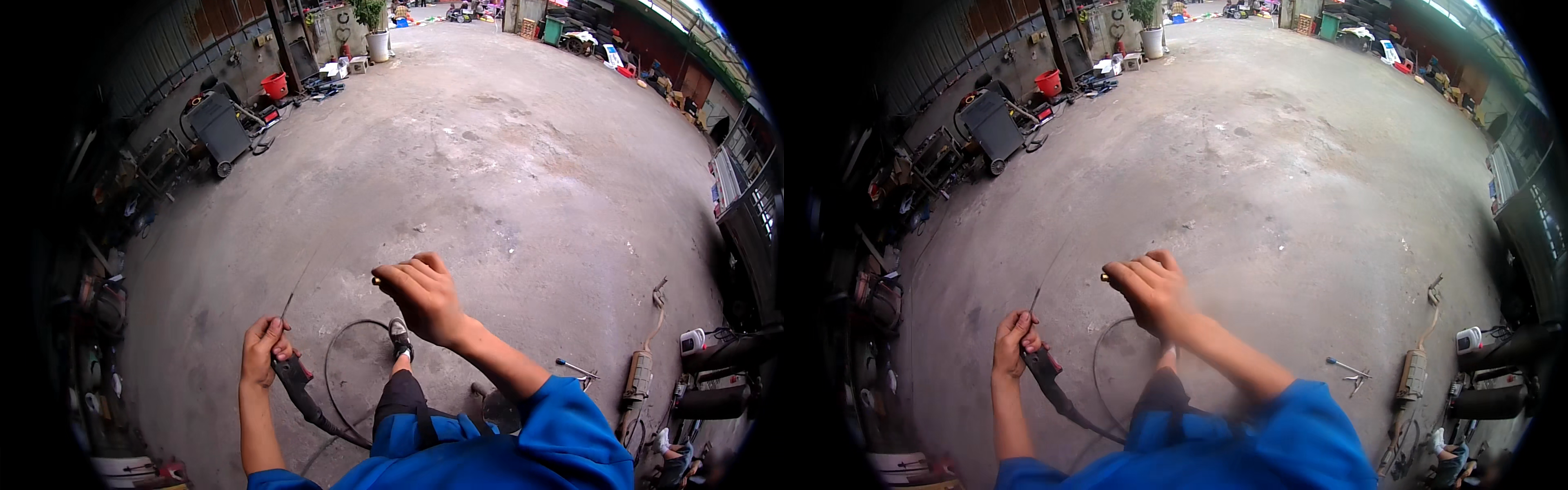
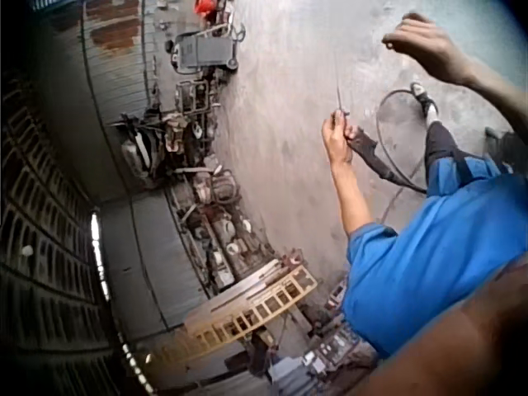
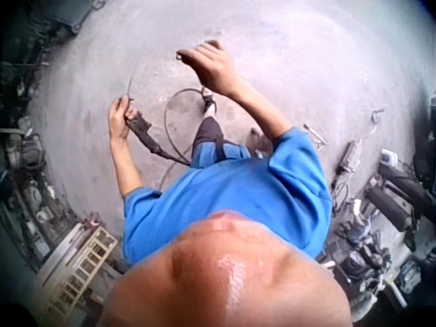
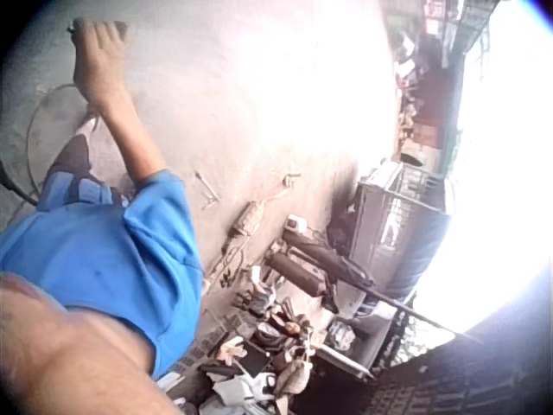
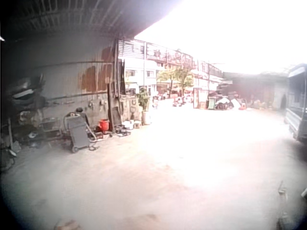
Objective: The person retrieves a welding torch and electrode holder, then inserts a welding rod into the holder and secures it. They walk through the workshop and use an angle grinder to sharpen the tip of the welding rod before setting the grinder down.
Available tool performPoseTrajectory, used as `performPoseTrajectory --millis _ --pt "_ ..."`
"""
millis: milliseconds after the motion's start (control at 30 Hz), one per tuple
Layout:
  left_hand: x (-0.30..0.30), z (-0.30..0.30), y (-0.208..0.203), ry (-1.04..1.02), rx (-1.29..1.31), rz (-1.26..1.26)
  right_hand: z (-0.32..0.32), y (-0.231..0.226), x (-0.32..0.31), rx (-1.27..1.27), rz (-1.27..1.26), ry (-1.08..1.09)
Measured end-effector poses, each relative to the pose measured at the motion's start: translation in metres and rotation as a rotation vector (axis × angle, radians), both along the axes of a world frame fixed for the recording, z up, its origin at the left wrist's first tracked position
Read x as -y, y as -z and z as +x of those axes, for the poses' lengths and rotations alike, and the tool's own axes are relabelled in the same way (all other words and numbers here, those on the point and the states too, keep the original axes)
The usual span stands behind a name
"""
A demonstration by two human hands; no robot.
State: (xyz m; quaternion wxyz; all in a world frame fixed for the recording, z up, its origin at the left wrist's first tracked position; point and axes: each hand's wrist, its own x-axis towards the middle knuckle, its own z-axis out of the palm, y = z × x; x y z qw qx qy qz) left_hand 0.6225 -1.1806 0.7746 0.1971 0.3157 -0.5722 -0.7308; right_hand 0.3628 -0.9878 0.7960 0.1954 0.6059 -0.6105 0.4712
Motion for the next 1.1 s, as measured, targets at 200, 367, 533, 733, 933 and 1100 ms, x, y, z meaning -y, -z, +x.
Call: performPoseTrajectory --millis 200,367,533,733,933,1100 --pt "0.273 -0.048 -0.032 -0.551 -0.139 -0.201 -0.207 0.161 0.073 0.24 0.518 0.24" --pt "0.515 -0.064 -0.126 -0.873 -0.043 -0.646 -0.317 0.301 0.047 0.863 0.796 0.615" --pt "0.675 -0.172 -0.256 -1.061 -0.191 -1.05 -0.379 0.373 0.019 1.562 0.465 1.005" --pt "0.801 -0.367 -0.284 -1.048 -0.313 -1.139 -0.493 0.459 0.101 1.671 0.753 1.054" --pt "0.969 -0.457 -0.286 -1.182 -0.411 -0.931 -0.748 0.472 0.408 1.654 0.765 0.754" --pt "1.118 -0.488 -0.325 -1.35 -0.366 -0.918 -0.941 0.366 0.751 1.305 0.741 0.341"
